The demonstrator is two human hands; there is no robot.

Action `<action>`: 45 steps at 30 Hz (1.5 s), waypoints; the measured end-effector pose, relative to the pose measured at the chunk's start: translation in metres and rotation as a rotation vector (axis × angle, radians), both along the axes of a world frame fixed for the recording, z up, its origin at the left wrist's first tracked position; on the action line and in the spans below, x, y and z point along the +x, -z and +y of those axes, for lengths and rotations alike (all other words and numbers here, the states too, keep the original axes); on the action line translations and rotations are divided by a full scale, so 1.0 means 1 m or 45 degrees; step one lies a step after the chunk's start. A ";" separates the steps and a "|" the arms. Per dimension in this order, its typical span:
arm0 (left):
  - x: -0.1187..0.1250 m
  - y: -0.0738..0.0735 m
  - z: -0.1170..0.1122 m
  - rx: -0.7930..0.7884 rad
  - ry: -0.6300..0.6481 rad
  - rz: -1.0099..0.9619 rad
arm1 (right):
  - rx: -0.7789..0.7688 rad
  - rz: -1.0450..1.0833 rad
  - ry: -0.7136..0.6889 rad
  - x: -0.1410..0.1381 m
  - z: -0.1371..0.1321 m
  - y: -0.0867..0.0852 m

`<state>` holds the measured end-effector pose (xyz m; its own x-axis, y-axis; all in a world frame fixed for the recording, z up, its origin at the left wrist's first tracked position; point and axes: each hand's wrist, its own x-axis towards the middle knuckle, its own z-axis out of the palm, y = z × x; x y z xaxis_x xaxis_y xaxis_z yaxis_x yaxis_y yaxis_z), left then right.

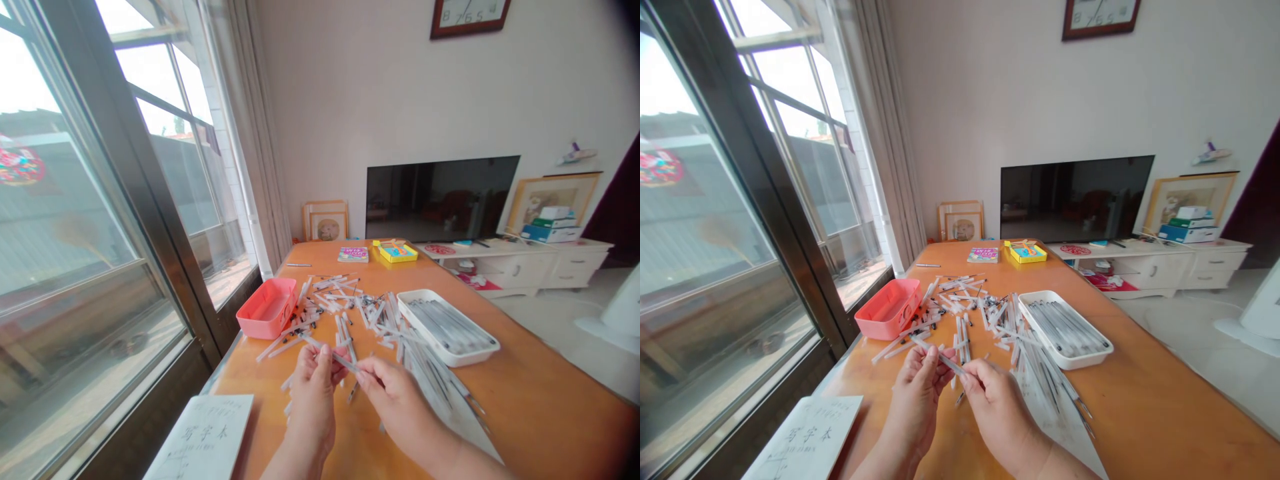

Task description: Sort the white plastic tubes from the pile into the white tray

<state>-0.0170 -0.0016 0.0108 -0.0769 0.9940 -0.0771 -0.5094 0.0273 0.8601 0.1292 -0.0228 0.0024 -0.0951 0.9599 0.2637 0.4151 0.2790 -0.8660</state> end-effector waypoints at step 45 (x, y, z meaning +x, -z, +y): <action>-0.020 0.012 0.023 0.028 -0.162 0.140 | -0.248 0.098 -0.039 0.008 0.008 0.004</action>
<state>-0.0366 0.0218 -0.0008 -0.2091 0.9771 -0.0398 -0.4104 -0.0507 0.9105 0.1374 -0.0149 -0.0017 -0.1120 0.9904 0.0807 0.3396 0.1145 -0.9336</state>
